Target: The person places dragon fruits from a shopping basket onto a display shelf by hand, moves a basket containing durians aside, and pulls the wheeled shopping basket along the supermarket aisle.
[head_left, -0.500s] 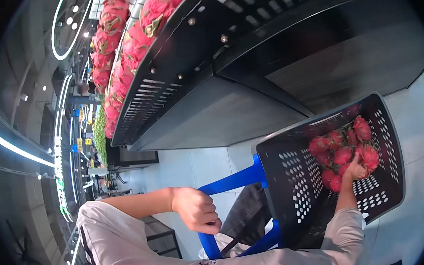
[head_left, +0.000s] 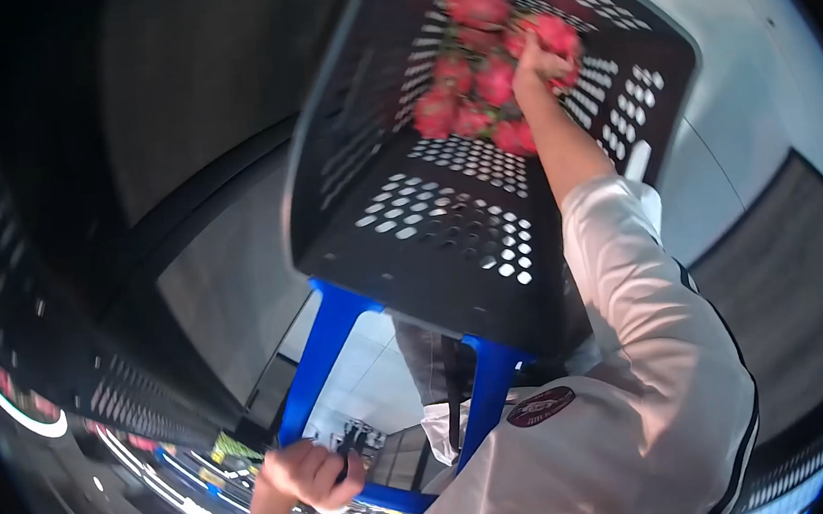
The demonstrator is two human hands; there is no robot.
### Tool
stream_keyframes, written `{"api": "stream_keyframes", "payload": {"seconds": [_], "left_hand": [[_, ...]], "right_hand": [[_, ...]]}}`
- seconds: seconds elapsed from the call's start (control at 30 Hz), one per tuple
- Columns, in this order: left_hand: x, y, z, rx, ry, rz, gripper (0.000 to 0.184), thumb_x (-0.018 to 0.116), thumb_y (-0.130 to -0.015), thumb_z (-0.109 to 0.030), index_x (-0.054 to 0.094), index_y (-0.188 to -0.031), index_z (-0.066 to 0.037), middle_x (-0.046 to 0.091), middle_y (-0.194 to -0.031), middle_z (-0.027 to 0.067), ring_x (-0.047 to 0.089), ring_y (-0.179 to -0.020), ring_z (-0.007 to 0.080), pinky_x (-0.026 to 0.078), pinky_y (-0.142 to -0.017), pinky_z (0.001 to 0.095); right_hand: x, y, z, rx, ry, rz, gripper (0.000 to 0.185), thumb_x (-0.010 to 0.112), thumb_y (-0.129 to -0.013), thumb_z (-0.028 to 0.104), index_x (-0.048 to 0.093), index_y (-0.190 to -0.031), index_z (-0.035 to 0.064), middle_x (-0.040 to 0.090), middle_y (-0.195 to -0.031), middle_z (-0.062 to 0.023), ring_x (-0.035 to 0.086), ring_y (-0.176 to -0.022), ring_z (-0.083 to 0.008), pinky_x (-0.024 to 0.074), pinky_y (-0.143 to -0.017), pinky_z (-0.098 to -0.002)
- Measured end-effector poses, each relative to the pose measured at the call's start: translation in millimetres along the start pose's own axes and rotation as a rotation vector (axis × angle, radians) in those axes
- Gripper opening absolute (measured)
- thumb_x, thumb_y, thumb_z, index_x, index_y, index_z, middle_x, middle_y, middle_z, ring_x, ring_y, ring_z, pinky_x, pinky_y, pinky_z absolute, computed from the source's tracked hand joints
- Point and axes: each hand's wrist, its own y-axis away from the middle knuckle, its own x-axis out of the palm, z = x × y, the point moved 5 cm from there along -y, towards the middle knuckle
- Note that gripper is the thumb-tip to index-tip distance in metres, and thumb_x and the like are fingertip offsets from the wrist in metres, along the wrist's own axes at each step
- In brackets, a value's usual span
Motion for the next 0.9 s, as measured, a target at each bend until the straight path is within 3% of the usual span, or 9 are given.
{"api": "stream_keyframes", "payload": {"seconds": [0.27,0.4,0.47,0.57,0.67,0.8,0.83,0.87,0.9], "left_hand": [[-2,-15,12,0.062,0.074,-0.013,0.011,0.065,-0.072,-0.012,0.055,-0.073,-0.006,0.034,-0.048,-0.0058,0.037,-0.037,0.0076,0.025,-0.038,0.0217],[-6,-8,13,-0.029,0.171,0.02,0.017,0.063,-0.073,-0.007,0.058,-0.09,-0.007,0.038,-0.055,-0.0023,0.041,-0.043,0.0097,0.032,-0.037,0.0237],[-7,-9,14,-0.035,0.19,0.043,0.018,0.063,-0.072,-0.006,0.059,-0.089,-0.007,0.038,-0.055,-0.0021,0.041,-0.043,0.0094,0.03,-0.037,0.0242],[-9,-12,17,0.016,0.177,0.034,0.015,0.059,-0.074,-0.005,0.058,-0.089,-0.005,0.037,-0.054,-0.0025,0.039,-0.042,0.009,0.029,-0.037,0.0243],[-10,-10,19,0.044,0.181,0.048,0.013,0.058,-0.074,-0.005,0.059,-0.087,-0.005,0.036,-0.054,-0.003,0.038,-0.041,0.0082,0.029,-0.037,0.024],[-12,-12,22,0.062,0.09,-0.064,0.009,0.057,-0.075,-0.008,0.059,-0.083,-0.006,0.033,-0.053,-0.0045,0.035,-0.041,0.0063,0.028,-0.037,0.0214],[-12,-8,19,0.055,0.107,0.018,0.006,0.058,-0.076,-0.013,0.06,-0.079,-0.008,0.046,-0.052,-0.0012,0.047,-0.041,0.0118,0.036,-0.038,0.0273],[-9,-13,20,0.034,0.043,-0.011,0.009,0.062,-0.066,-0.013,0.056,-0.072,-0.012,0.029,-0.048,-0.0068,0.035,-0.039,0.006,0.023,-0.039,0.02],[-6,-5,20,0.025,0.035,-0.037,0.01,0.061,-0.064,-0.013,0.056,-0.073,-0.014,0.028,-0.048,-0.0071,0.034,-0.04,0.0057,0.023,-0.039,0.0198]], "right_hand": [[-5,-21,39,-0.543,0.552,0.084,0.103,0.085,-0.053,0.056,0.035,-0.123,0.0001,0.047,-0.118,-0.0241,0.043,-0.119,-0.0371,0.0368,-0.101,-0.048],[-5,-26,40,-0.38,0.42,0.298,0.097,0.087,-0.052,0.053,0.038,-0.114,-0.0024,0.052,-0.109,-0.0208,0.052,-0.109,-0.0339,0.0421,-0.096,-0.0457],[-13,-16,37,-0.42,0.462,0.289,0.101,0.088,-0.052,0.051,0.035,-0.12,-0.0001,0.049,-0.114,-0.022,0.049,-0.111,-0.0363,0.0414,-0.096,-0.0473],[-11,-9,49,-0.688,0.798,0.331,0.106,0.083,-0.054,0.058,0.033,-0.134,0.0107,0.042,-0.124,-0.0203,0.042,-0.116,-0.0398,0.0372,-0.097,-0.0491],[-15,-8,88,-1.229,1.279,0.497,0.098,0.08,-0.06,0.058,0.038,-0.134,0.0095,0.045,-0.123,-0.0152,0.045,-0.116,-0.0328,0.0373,-0.097,-0.0465],[4,-10,80,-1.131,1.06,0.645,0.094,0.081,-0.065,0.047,0.037,-0.135,0.0047,0.048,-0.126,-0.0156,0.048,-0.117,-0.033,0.0416,-0.097,-0.0451],[7,-11,78,-1.044,1.035,0.598,0.092,0.082,-0.065,0.044,0.037,-0.135,0.0046,0.049,-0.126,-0.0171,0.05,-0.116,-0.0354,0.0434,-0.097,-0.0456],[6,0,80,-1.056,1.021,0.52,0.093,0.082,-0.064,0.043,0.036,-0.136,0.0052,0.051,-0.123,-0.0167,0.052,-0.114,-0.0345,0.0451,-0.095,-0.0444],[10,2,77,-1.121,1.024,0.503,0.09,0.082,-0.063,0.045,0.04,-0.132,0.0057,0.053,-0.12,-0.0161,0.051,-0.115,-0.0337,0.046,-0.094,-0.0439]]}}
